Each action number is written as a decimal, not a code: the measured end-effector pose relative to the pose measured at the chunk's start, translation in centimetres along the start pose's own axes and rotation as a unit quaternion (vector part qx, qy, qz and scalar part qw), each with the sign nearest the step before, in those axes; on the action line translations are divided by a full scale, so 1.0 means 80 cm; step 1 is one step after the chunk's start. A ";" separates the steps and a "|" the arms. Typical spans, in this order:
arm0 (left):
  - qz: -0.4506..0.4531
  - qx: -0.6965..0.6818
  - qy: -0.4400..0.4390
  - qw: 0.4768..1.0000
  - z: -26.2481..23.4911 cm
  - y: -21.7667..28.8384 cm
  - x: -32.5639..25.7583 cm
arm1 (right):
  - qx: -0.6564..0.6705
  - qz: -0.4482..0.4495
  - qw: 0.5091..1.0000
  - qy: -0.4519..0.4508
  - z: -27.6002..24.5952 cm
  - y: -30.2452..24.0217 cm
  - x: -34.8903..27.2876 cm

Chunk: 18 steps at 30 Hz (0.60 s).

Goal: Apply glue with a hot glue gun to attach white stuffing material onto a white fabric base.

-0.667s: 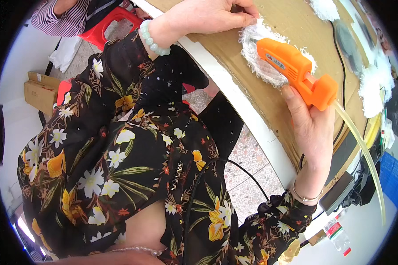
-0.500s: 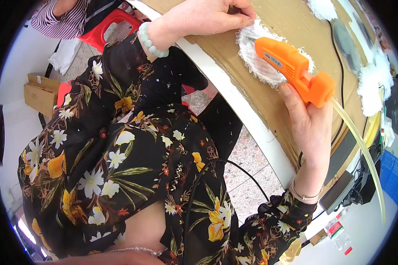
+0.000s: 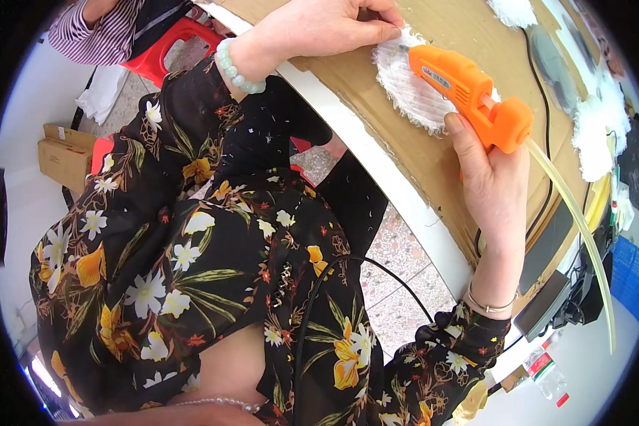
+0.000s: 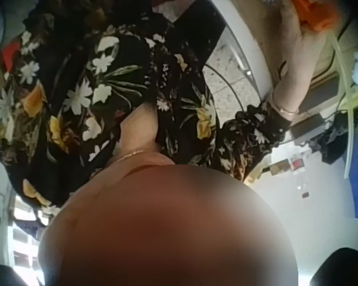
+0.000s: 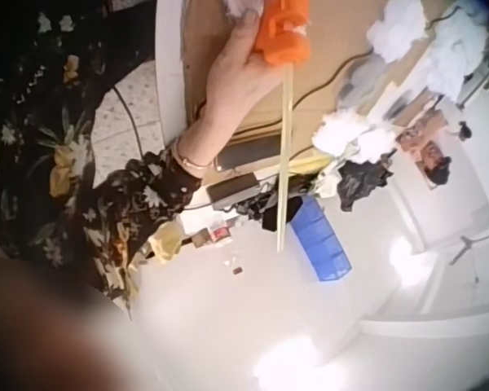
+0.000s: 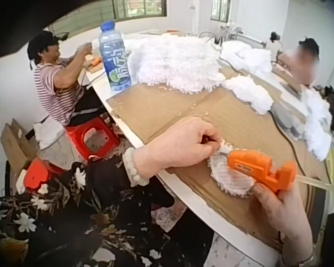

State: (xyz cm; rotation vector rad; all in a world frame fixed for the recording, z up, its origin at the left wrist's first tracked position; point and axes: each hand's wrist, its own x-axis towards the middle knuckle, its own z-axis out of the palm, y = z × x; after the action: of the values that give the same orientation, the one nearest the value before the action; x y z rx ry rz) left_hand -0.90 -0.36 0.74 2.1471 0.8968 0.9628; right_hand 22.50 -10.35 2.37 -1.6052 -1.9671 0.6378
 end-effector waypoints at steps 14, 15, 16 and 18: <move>0.013 0.018 -0.006 1.000 0.014 -0.008 0.013 | 0.204 0.046 0.978 0.004 -0.033 0.021 -0.017; -0.016 0.006 -0.020 1.000 0.014 -0.007 0.013 | 0.269 0.035 0.962 0.025 -0.031 0.030 -0.016; -0.009 0.008 -0.019 1.000 0.009 -0.003 0.012 | 0.304 0.042 0.951 0.047 -0.035 0.028 -0.016; -0.023 -0.092 -0.022 0.995 -0.001 0.005 0.010 | 0.348 0.052 0.932 0.082 -0.040 0.019 -0.016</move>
State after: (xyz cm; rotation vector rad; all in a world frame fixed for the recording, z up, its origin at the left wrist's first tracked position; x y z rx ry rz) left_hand -0.41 0.08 1.35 1.9754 0.8014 0.9342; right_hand 25.94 -11.18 3.64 -1.2583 -1.3160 1.0594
